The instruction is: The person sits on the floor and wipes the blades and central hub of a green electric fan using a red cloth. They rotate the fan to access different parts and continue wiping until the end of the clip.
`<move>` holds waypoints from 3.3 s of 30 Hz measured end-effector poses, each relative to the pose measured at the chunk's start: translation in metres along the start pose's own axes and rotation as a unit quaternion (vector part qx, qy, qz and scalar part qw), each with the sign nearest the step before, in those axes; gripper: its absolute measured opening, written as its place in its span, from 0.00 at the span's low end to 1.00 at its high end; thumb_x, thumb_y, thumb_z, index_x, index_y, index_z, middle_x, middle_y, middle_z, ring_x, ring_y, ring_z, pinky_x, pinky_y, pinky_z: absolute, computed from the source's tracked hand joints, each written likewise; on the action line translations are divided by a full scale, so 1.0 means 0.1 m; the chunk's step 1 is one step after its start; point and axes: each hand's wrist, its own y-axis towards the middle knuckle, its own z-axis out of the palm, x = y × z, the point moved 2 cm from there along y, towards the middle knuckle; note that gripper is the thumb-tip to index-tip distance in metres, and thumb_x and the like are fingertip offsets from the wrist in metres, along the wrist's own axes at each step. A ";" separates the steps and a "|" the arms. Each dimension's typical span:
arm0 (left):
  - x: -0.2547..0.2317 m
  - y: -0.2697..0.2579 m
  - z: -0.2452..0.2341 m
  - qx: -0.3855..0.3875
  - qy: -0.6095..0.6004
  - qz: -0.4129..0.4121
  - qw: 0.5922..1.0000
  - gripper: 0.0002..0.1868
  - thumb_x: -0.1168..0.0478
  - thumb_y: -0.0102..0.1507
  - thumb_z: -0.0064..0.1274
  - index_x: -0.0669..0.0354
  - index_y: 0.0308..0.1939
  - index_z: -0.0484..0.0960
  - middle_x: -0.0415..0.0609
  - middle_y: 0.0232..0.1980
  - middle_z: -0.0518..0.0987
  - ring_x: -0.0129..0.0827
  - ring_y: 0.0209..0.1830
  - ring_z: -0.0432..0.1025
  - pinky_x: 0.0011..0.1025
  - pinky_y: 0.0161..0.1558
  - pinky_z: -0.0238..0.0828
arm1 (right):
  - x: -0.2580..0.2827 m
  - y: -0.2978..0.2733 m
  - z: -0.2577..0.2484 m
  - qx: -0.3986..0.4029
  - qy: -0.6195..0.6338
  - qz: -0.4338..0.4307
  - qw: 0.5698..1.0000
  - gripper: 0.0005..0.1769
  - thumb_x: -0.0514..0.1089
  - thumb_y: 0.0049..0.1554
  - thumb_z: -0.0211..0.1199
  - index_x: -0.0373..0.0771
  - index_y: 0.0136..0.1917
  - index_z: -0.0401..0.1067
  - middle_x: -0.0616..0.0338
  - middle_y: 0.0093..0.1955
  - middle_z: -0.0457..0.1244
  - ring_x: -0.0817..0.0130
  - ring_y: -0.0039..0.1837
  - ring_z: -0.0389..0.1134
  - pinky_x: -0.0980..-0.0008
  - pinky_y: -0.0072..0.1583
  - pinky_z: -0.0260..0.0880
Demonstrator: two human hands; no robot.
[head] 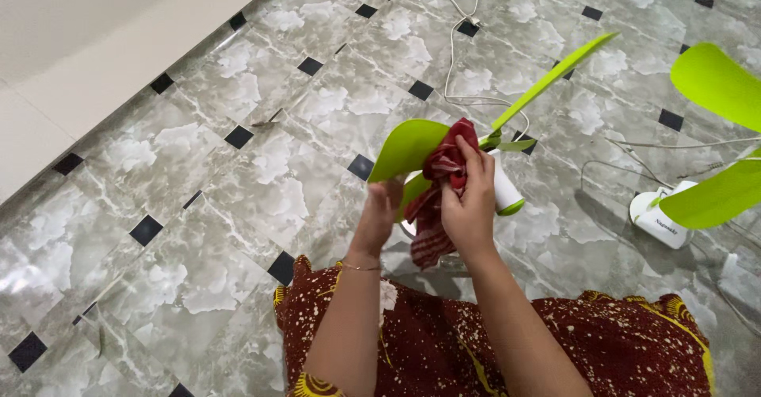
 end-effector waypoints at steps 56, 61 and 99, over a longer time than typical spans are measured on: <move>-0.21 0.28 0.17 -0.003 0.577 0.023 0.816 0.25 0.62 0.55 0.63 0.57 0.56 0.78 0.54 0.54 0.79 0.52 0.55 0.71 0.49 0.53 0.63 | -1.75 -0.65 -0.20 0.188 0.033 0.258 0.947 0.42 0.48 0.46 0.76 0.45 0.72 0.66 0.56 0.59 0.68 0.60 0.56 0.68 0.60 0.56 0.72; -0.06 0.30 0.13 0.014 0.604 0.016 0.797 0.18 0.62 0.60 0.60 0.56 0.54 0.78 0.52 0.50 0.79 0.49 0.55 0.71 0.47 0.58 0.63 | -1.67 -0.64 -0.22 0.155 0.215 0.171 0.949 0.41 0.43 0.48 0.76 0.41 0.72 0.66 0.60 0.67 0.65 0.68 0.67 0.65 0.64 0.64 0.67; 1.99 -0.10 -0.02 0.014 0.608 -0.215 0.764 0.59 0.47 0.54 0.70 0.79 0.72 0.48 0.65 0.68 0.67 0.51 0.72 0.58 0.43 0.74 0.44 | -1.20 0.30 0.12 0.038 0.232 0.174 0.956 0.46 0.37 0.55 0.70 0.29 0.75 0.42 0.42 0.54 0.68 0.63 0.49 0.73 0.66 0.50 0.74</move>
